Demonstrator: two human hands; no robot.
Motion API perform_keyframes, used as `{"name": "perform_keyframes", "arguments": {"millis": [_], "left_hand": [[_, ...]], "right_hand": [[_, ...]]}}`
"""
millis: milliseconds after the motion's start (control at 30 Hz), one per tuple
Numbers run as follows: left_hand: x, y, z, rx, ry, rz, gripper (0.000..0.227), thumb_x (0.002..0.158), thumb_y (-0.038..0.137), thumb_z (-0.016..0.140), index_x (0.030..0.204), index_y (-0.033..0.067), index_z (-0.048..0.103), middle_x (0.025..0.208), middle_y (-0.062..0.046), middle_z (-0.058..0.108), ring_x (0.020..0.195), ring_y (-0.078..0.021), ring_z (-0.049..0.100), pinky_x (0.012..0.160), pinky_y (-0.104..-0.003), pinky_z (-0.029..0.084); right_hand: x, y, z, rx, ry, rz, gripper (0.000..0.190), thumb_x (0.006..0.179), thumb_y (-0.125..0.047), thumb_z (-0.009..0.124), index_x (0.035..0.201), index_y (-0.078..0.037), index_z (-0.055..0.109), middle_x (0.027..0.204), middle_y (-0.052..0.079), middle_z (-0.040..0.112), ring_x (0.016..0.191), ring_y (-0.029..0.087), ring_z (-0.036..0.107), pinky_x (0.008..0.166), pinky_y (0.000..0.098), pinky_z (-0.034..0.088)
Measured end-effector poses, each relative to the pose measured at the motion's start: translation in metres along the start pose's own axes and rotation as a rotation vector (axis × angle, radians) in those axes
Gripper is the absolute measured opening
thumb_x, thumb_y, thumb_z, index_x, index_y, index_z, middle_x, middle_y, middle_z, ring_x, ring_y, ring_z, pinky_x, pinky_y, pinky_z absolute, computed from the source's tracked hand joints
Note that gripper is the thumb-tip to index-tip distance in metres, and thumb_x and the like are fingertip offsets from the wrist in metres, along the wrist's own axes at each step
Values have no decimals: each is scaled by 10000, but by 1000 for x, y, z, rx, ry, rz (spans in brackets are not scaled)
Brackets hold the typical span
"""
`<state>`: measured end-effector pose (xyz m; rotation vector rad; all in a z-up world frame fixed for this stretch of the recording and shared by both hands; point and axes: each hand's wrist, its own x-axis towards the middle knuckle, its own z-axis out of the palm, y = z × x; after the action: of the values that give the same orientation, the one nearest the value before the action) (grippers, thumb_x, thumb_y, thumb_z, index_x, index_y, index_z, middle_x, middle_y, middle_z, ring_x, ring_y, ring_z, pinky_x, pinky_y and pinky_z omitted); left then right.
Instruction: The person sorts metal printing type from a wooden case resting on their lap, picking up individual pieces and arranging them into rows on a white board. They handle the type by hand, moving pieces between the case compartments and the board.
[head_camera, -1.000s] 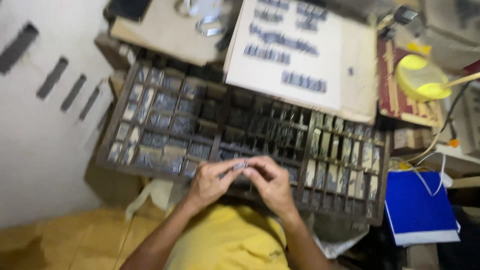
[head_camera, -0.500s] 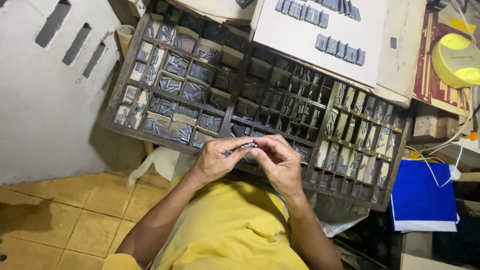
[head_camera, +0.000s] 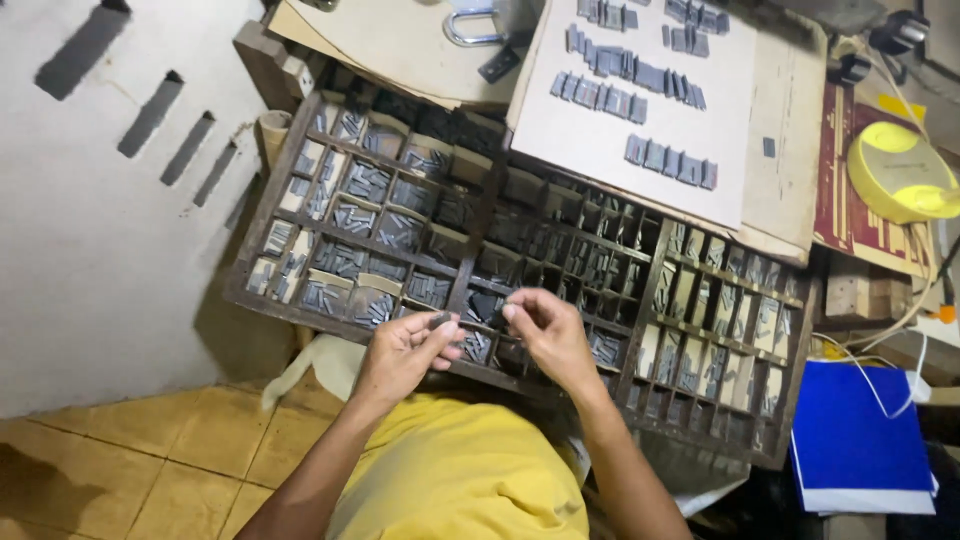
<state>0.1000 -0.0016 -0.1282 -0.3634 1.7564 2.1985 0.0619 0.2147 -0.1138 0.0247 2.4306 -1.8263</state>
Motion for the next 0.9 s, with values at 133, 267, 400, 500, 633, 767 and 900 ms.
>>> {"name": "perform_keyframes", "arguments": {"millis": [133, 267, 400, 500, 633, 767, 900], "left_hand": [[-1, -8, -10, -94, 32, -58, 340, 956, 170, 695, 1227, -35, 715, 1034, -206, 807, 800, -177, 775, 690, -259, 665], [-9, -2, -13, -133, 57, -9, 345, 965, 205, 688, 1214, -30, 728, 1028, -225, 805, 792, -197, 784, 678, -277, 668], [-4, -9, -24, -57, 95, 124, 321, 954, 188, 713, 1206, -6, 755, 991, -233, 810, 804, -219, 795, 681, -315, 675], [3, -13, -29, -8, 137, 166, 310, 966, 168, 701, 1222, 0, 745, 1026, -222, 803, 848, -219, 789, 727, -323, 672], [7, -12, -19, 3, 113, 172, 308, 968, 165, 693, 1223, -1, 741, 1025, -222, 799, 855, -221, 783, 719, -323, 667], [2, -10, -6, 11, 81, 192, 301, 971, 164, 688, 1226, 16, 746, 1037, -216, 798, 869, -211, 780, 732, -324, 665], [-2, -7, -1, 12, 67, 212, 301, 967, 155, 691, 1231, 21, 744, 1036, -217, 798, 866, -219, 783, 727, -329, 667]], "right_hand": [[67, -18, 24, -20, -14, 12, 152, 929, -111, 722, 1023, 6, 746, 790, 176, 739, 639, 187, 678, 482, 279, 559], [130, -16, 51, -37, 116, 4, 282, 952, -210, 716, 1186, -54, 701, 990, 128, 740, 718, 176, 719, 552, 282, 612], [91, -45, 58, -110, 132, -287, 371, 951, -36, 697, 1295, 79, 618, 1033, 289, 718, 806, 361, 743, 677, 449, 616], [50, -33, 46, -191, 167, -554, 338, 907, 4, 743, 1239, -45, 702, 977, 136, 784, 815, 282, 771, 703, 363, 611], [17, -30, 34, -128, 160, -563, 394, 896, 21, 737, 1281, -20, 667, 971, 128, 800, 732, 226, 765, 596, 295, 590], [6, -35, 30, -91, 168, -589, 411, 886, 44, 751, 1282, 2, 651, 965, 139, 805, 685, 197, 758, 553, 268, 577], [0, -34, 26, -99, 189, -599, 407, 873, 35, 773, 1263, 4, 661, 967, 136, 807, 698, 192, 762, 555, 253, 574]]}}
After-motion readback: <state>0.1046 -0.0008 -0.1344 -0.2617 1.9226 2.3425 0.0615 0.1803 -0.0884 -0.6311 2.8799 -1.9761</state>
